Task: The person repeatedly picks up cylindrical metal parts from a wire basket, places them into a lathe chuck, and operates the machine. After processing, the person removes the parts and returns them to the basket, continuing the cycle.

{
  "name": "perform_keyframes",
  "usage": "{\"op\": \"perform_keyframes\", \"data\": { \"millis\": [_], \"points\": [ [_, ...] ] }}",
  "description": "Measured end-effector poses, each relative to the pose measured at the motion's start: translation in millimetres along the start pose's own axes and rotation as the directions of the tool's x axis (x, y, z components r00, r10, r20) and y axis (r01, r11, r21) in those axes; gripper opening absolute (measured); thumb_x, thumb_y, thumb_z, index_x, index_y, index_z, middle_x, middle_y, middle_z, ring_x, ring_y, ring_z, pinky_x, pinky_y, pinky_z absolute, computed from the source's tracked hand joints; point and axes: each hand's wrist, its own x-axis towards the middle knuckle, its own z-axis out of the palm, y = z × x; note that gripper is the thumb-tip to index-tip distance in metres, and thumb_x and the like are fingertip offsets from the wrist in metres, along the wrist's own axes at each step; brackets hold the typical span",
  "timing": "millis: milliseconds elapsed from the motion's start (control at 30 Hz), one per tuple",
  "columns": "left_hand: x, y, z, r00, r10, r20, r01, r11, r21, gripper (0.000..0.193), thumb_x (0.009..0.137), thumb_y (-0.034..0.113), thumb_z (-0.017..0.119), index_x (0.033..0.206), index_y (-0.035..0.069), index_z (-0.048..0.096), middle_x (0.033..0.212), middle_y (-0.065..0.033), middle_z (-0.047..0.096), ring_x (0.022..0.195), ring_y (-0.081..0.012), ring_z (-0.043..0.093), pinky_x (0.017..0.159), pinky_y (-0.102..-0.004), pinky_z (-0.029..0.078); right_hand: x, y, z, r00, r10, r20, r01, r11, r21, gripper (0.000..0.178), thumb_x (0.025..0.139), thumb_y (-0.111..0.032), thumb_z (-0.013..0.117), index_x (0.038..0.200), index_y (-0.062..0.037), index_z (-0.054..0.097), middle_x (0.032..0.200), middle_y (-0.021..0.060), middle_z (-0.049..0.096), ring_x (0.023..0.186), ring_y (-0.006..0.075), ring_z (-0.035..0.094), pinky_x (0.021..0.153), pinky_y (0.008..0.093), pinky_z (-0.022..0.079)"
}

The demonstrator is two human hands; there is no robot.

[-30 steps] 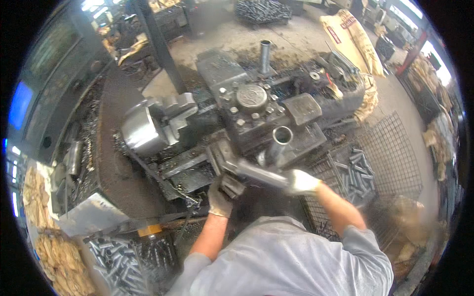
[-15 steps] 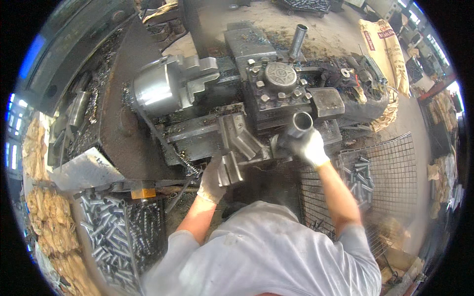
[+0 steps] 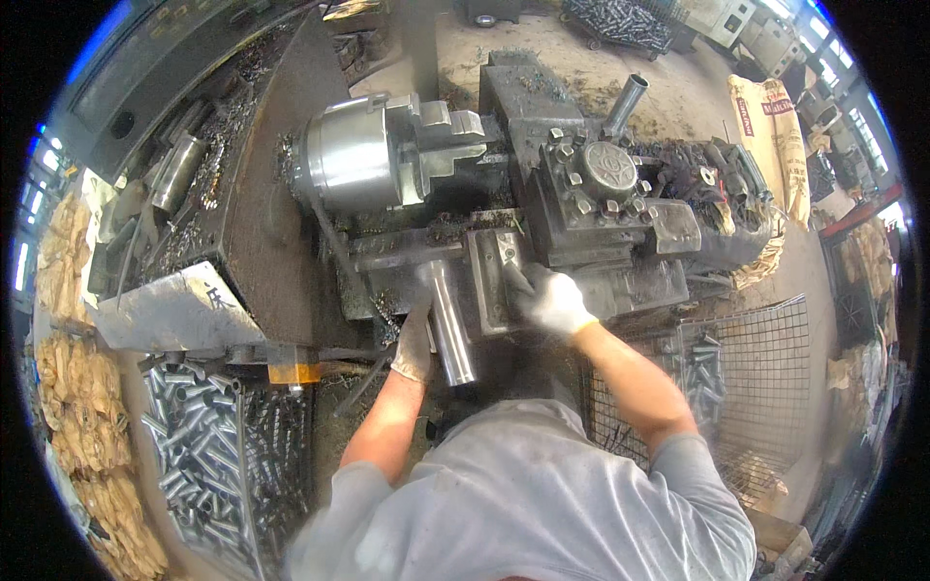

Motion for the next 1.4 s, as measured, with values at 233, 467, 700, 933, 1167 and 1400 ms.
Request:
{"op": "perform_keyframes", "data": {
  "millis": [233,467,700,933,1167,1400],
  "points": [
    [7,-10,83,0.952,0.288,-0.101,-0.292,0.956,-0.022,0.067,0.108,0.058,0.05,0.15,0.006,0.052,0.134,-0.0128,0.065,0.122,-0.0285,0.064,0.11,-0.044,0.049,6,-60,-59,0.901,-0.05,0.431,-0.221,0.802,0.555,0.081,0.08,-0.041,0.089,0.14,0.0044,0.06,0.12,0.0177,0.074,0.105,0.0247,0.071,0.097,0.0362,0.056],
    [72,26,86,0.996,0.092,-0.017,-0.091,0.994,0.068,0.053,0.111,0.042,0.051,0.148,0.004,0.056,0.134,-0.0114,0.067,0.121,-0.0255,0.064,0.109,-0.0419,0.049,13,-64,-124,0.971,-0.194,0.143,0.059,0.767,0.639,0.087,0.07,-0.039,0.091,0.141,-0.0003,0.057,0.117,0.0216,0.075,0.104,0.0338,0.076,0.095,0.0424,0.06],
    [130,28,103,0.737,0.676,0.016,-0.486,0.513,0.708,0.036,0.104,0.012,0.063,0.139,0.002,0.061,0.126,-0.0066,0.068,0.116,-0.0171,0.063,0.106,-0.0333,0.049,162,-61,-276,0.857,-0.513,0.049,0.482,0.764,-0.428,0.07,0.075,-0.026,0.084,0.137,-0.005,0.061,0.112,0.0227,0.075,0.097,0.0358,0.078,0.079,0.042,0.064],
    [-21,-19,-6,0.759,0.472,-0.449,-0.307,0.867,0.393,0.025,0.103,0.02,0.074,0.117,0.001,0.07,0.111,-0.0124,0.077,0.094,-0.0205,0.073,0.083,-0.0332,0.06,277,5,-220,0.865,-0.196,0.462,0.457,0.687,-0.565,0.05,0.072,-0.034,0.085,0.114,-0.0073,0.073,0.101,0.0174,0.079,0.097,0.0353,0.077,0.085,0.0472,0.061],
    [-106,-29,-134,0.304,0.663,-0.684,-0.589,0.695,0.411,0.05,0.106,0.04,0.058,0.137,0.002,0.064,0.126,-0.0114,0.069,0.118,-0.0282,0.064,0.103,-0.0457,0.052,304,3,-157,0.774,-0.302,0.556,0.446,0.884,-0.14,0.076,0.065,-0.043,0.087,0.123,0.0017,0.067,0.111,0.0253,0.076,0.104,0.0388,0.074,0.089,0.0462,0.058],
    [-163,5,-221,0.618,0.477,-0.625,-0.681,0.722,-0.122,0.048,0.111,0.053,0.045,0.12,0.011,0.065,0.101,-0.0063,0.067,0.087,-0.0212,0.063,0.076,-0.0369,0.052,309,7,-162,0.763,-0.044,0.645,0.422,0.789,-0.445,0.045,0.077,-0.041,0.081,0.097,-0.0011,0.079,0.09,0.0213,0.078,0.084,0.0343,0.077,0.074,0.0462,0.059]
  ]
}}
